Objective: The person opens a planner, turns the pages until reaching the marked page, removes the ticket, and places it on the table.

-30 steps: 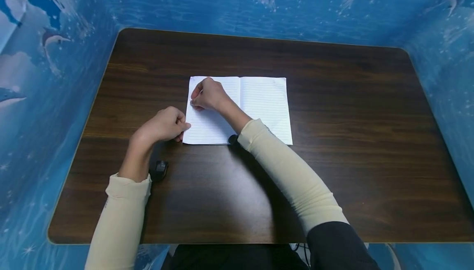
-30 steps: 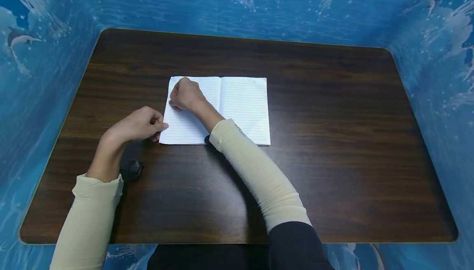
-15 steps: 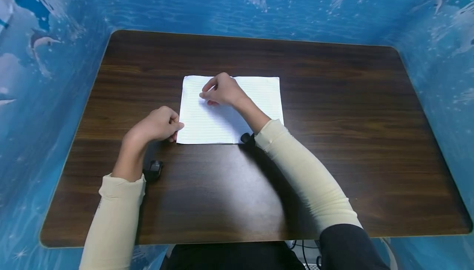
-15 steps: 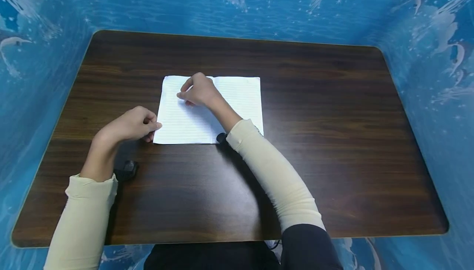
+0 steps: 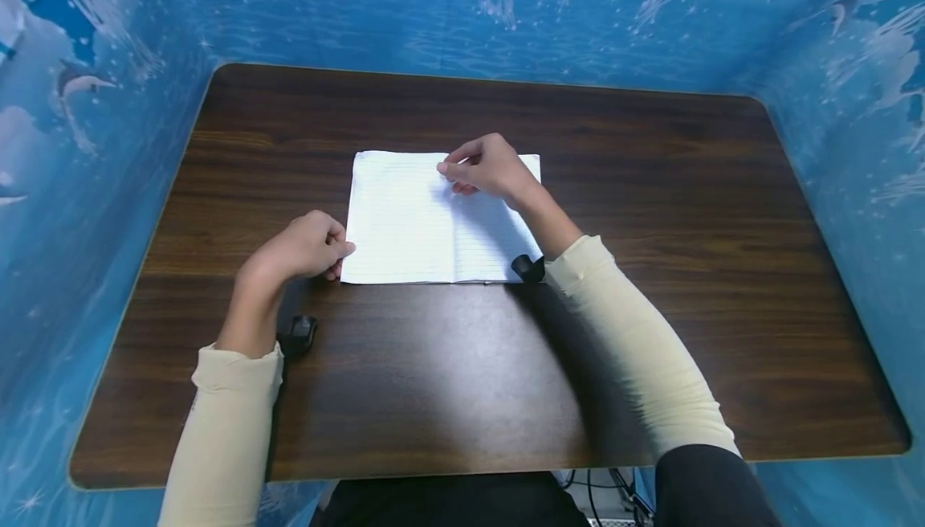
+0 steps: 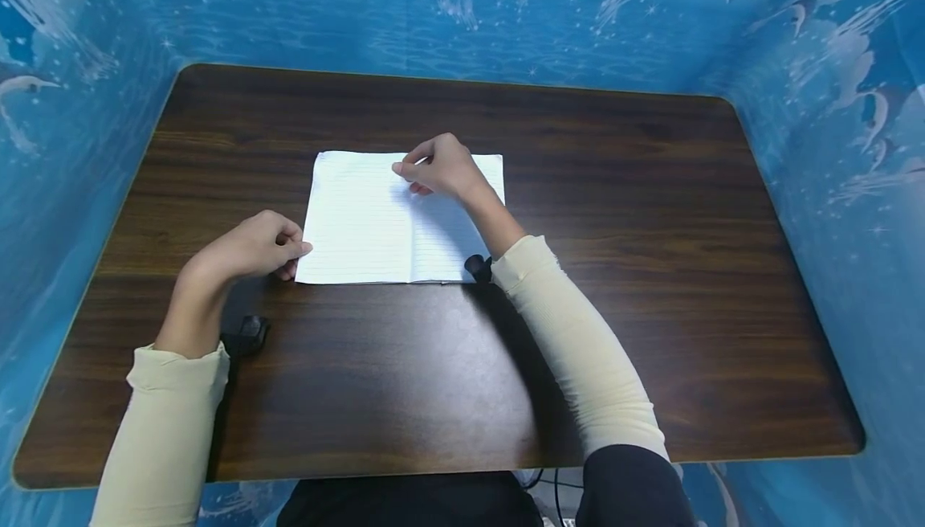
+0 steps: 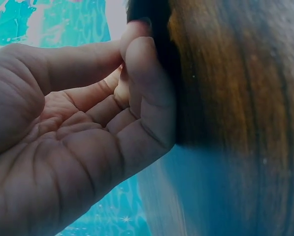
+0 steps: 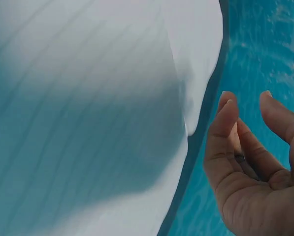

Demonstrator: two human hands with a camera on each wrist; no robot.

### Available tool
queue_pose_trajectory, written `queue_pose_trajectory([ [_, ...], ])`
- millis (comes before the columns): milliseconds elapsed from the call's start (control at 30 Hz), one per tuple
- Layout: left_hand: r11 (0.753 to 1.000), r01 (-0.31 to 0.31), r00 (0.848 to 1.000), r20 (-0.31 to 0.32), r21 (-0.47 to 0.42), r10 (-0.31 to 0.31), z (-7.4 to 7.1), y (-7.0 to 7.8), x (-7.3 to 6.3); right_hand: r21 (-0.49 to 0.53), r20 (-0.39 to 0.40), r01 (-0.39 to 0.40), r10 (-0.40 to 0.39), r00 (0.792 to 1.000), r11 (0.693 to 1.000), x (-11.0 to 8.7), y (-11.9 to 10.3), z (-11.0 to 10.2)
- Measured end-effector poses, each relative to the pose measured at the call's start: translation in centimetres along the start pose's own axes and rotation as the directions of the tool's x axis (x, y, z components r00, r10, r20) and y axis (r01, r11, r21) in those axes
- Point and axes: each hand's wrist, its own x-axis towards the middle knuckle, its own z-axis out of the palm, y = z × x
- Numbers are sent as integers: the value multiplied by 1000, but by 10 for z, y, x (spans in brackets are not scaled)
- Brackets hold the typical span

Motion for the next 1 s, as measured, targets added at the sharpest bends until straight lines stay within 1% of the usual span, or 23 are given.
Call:
queue_pose_trajectory([
  [67,1000,-2,1000,-1,0,2,0,0,0,18,-4,-15,15,1000,1000,-2,2,-8],
  [167,1000,-19,1000,3,-3,19,0,-2,2,-23,-1,-38,38,999,999,-5,7,-22],
  [267,1000,-24,1000,12,-5,24,0,-2,4,-116,-7,-73,72,997,991,-8,15,-35],
  [367,1000,-27,999,22,-2,27,-1,-2,5,-213,-42,-104,98,994,972,-12,23,-48],
  [500,1000,-26,999,26,3,26,-3,-2,6,-343,-81,-134,113,990,930,-17,33,-62],
  [633,1000,-8,1000,25,-5,8,-5,-3,4,-439,-65,-117,99,993,891,-19,43,-69],
  [733,1000,-5,1000,27,-8,5,-5,-4,3,-500,-50,-86,71,996,862,-21,51,-69],
  [900,1000,-9,999,40,-6,9,-4,-7,4,-622,-47,-31,2,999,782,-23,63,-62],
  [967,1000,-7,999,42,-5,7,-5,-7,4,-645,-50,-23,-12,999,764,-23,66,-58],
  [1000,1000,-6,999,42,-5,6,-5,-7,3,-648,-56,-23,-17,998,761,-23,67,-57],
])
